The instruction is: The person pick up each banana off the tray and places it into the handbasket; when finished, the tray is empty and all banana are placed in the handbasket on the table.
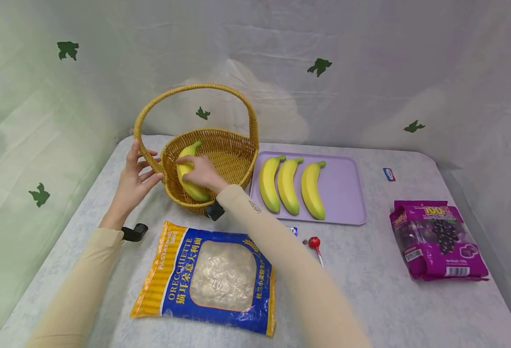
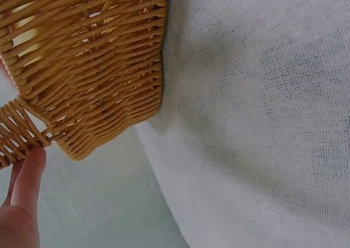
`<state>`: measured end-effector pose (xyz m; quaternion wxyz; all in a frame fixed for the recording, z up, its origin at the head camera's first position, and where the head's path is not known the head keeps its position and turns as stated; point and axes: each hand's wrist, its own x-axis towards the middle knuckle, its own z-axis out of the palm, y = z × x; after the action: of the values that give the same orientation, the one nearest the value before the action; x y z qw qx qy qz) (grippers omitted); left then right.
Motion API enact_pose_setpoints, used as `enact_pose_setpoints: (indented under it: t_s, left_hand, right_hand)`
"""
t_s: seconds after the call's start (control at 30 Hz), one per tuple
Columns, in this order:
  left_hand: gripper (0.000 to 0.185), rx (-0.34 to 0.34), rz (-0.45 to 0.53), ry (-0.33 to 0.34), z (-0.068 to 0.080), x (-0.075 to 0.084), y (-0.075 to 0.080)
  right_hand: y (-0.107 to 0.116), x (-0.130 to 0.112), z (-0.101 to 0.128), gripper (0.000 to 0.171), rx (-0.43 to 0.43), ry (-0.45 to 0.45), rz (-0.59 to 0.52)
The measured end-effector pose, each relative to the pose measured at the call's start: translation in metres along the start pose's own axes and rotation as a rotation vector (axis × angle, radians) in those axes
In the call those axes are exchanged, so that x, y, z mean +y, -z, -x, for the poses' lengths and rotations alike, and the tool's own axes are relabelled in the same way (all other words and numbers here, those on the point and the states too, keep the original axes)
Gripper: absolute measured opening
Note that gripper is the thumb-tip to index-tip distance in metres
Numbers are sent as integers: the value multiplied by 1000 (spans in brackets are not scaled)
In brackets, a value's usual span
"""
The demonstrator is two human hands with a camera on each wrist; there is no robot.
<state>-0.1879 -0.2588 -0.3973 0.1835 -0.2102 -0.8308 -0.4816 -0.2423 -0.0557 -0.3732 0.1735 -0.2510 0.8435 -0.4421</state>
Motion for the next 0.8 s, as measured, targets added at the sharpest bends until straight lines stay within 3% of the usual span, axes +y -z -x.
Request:
enact_pose_setpoints:
  t_s: [0.53,0.8]
  left_hand:
    - [92,10,-13,-4,1,-1,-3]
    - [95,20,-8,-24,0,12,-5]
  right_hand:
    - [-25,3,-10,64,-61,-92,126]
    - [-19,4,-8,68,-98,-117,27]
